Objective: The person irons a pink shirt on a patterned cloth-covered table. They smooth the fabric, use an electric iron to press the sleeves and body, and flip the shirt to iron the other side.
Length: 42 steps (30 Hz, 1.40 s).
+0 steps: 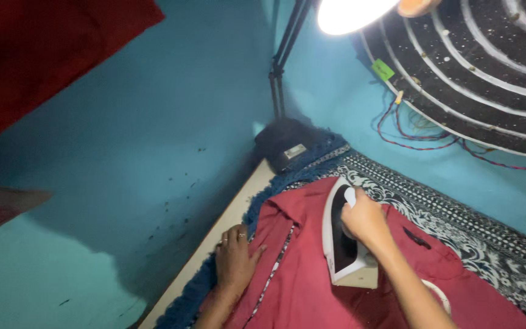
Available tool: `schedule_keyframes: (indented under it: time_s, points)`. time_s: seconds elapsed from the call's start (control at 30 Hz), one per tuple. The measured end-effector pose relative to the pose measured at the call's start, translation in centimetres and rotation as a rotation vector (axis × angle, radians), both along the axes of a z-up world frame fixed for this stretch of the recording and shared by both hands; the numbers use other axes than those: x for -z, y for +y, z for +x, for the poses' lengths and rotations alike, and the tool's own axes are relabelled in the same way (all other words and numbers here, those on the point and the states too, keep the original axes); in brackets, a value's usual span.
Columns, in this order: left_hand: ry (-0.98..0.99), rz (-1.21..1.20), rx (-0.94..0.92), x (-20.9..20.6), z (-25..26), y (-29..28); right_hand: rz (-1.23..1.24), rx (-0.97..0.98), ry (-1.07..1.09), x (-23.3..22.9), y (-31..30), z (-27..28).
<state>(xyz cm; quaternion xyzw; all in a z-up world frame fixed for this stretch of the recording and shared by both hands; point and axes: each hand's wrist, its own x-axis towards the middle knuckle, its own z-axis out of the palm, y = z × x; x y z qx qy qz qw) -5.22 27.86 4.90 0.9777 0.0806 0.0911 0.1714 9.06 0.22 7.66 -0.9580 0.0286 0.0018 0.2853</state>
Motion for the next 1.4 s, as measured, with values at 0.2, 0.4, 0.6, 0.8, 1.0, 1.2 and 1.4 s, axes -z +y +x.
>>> schedule_keyframes:
  time_s: [0.2, 0.4, 0.6, 0.8, 1.0, 1.2, 1.4]
  points:
    - [-0.156, 0.303, 0.307, 2.1, 3.5, 4.2, 0.004, -0.027, -0.038, -0.1, -0.1, -0.3]
    - [-0.366, 0.64, 0.549, -2.8, 19.1, 10.2, -0.047, -0.008, 0.05, -0.4, -0.1, -0.1]
    - [-0.43, 0.325, 0.21, -3.0, 14.1, 2.2, -0.105, -0.023, 0.017, 1.4, -0.8, 0.9]
    - [0.059, -0.297, 0.022, 1.0, 3.9, -5.0, -0.054, -0.036, -0.005, 1.7, -0.8, 0.7]
    - [-0.013, -0.326, 0.117, 4.1, 4.5, -6.5, -0.072, -0.039, 0.066, 0.2, 0.5, -4.6]
    - [-0.067, -0.407, 0.084, 10.6, 9.8, -3.8, -0.086, -0.081, 0.046, -0.8, 1.0, -6.4]
    - [0.038, -0.312, 0.06, 10.0, 7.2, -4.0, -0.037, -0.048, 0.095, -1.4, 1.1, -6.9]
